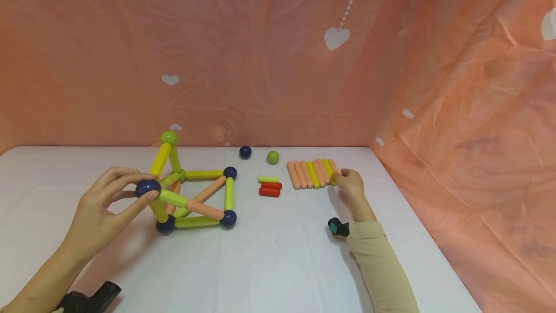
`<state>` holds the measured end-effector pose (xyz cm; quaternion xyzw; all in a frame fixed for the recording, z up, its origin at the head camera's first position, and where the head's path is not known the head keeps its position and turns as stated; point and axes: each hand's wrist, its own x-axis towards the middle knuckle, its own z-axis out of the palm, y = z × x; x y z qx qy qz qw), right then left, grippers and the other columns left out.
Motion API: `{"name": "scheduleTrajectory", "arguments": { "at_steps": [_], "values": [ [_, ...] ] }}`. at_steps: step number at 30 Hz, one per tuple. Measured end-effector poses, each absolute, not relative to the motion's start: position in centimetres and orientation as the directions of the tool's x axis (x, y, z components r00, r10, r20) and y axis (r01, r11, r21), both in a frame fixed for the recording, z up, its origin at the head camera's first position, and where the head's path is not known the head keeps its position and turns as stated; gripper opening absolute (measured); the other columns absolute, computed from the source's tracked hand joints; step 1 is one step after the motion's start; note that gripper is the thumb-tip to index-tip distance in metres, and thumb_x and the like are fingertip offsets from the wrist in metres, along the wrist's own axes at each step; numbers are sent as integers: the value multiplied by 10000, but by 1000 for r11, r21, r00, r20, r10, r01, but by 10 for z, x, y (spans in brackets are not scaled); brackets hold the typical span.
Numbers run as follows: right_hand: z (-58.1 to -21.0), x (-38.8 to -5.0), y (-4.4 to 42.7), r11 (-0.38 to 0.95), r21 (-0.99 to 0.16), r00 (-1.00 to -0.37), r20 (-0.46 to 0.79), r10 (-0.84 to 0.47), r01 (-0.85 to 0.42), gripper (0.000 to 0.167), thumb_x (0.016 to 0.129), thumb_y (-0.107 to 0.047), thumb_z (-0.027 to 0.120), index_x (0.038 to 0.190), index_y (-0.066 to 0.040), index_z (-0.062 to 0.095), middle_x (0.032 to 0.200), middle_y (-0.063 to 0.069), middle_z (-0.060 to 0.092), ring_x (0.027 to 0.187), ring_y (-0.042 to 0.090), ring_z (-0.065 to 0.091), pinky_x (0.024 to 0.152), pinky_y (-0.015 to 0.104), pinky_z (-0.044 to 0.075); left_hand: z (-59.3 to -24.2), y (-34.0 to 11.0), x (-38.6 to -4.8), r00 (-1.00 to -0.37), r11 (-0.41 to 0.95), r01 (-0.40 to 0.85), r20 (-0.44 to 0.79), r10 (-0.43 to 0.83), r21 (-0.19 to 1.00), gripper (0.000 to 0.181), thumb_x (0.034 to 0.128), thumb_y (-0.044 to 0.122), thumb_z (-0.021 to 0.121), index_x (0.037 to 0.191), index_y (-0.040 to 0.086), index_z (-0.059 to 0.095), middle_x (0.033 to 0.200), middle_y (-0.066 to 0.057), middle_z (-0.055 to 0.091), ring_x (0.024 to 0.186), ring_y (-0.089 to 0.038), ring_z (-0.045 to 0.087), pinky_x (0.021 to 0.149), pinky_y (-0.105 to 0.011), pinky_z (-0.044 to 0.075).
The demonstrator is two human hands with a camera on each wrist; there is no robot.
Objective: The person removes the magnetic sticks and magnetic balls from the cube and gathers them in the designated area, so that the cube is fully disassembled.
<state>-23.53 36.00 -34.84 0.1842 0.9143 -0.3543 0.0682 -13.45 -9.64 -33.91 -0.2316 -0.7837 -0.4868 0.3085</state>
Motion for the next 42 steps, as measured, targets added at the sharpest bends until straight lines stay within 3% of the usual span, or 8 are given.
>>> {"name": "scheduleTrajectory", "arguments": {
  "at_steps": [5,11,18,22,26,31,37,42],
  "values": [
    [-338,-226,342,673,-686,-956,-125,266,277,513,970,-203,467,1402,63,394,1404,324,392,1277,442,398,1035,492,392,-340,-94,-139,-695,401,683,712,101,610,382,695,-119,774,1052,-5,696,1035,-42,571,976,7,544,774,-78,480],
    [-338,-218,302,610,-787,-993,-28,112,91,379,954,-180,547,1279,14,568,1278,221,552,1125,308,527,777,209,463,-339,-94,-141,-701,386,685,704,116,618,295,788,-124,675,1051,8,697,1037,-40,568,989,-7,539,784,-80,472],
    [-347,-209,258,584,-810,-996,9,-88,-59,338,934,-167,597,1215,20,610,1209,178,627,1077,297,580,856,302,507,-334,-95,-150,-741,415,639,662,108,648,188,901,-50,573,996,34,711,1040,-11,565,1006,-15,511,804,-73,435],
    [-352,-201,239,559,-820,-977,2,-214,-124,336,917,-169,633,1199,13,620,1152,178,652,1002,264,615,796,259,501,-330,-93,-165,-785,436,585,612,92,685,142,932,36,578,989,35,708,1085,-35,562,1030,-6,484,814,-100,419],
    [-359,-191,224,525,-835,-937,-34,-347,-164,386,907,-184,652,1233,14,595,1193,191,630,1016,255,625,831,283,514,-329,-91,-185,-860,391,494,504,87,777,239,973,120,539,1156,11,648,1247,-118,497,1136,-125,445,958,-302,402],
    [-366,-183,206,513,-839,-880,-93,-467,-183,430,892,-234,677,1275,-63,586,1205,148,629,1060,271,622,880,359,529,-330,-95,-206,-947,236,316,290,139,919,490,1010,235,466,1461,72,370,1482,-170,297,1346,-334,288,1095,-581,234],
    [-372,-177,191,527,-826,-858,-113,-502,-199,368,879,-213,697,1224,-99,638,1141,61,661,1002,192,615,863,324,517,-331,-92,-219,-975,116,123,98,198,986,683,1017,341,424,1552,181,31,1611,-116,54,1469,-341,76,1147,-612,56],
    [-374,-176,186,555,-808,-861,-129,-492,-197,285,886,-199,693,1160,-124,676,1069,9,654,943,120,582,826,260,492,-331,-90,-220,-980,121,77,53,191,990,676,1010,357,425,1539,89,101,1579,-198,150,1436,-366,163,1148,-597,85]
  ]
}}
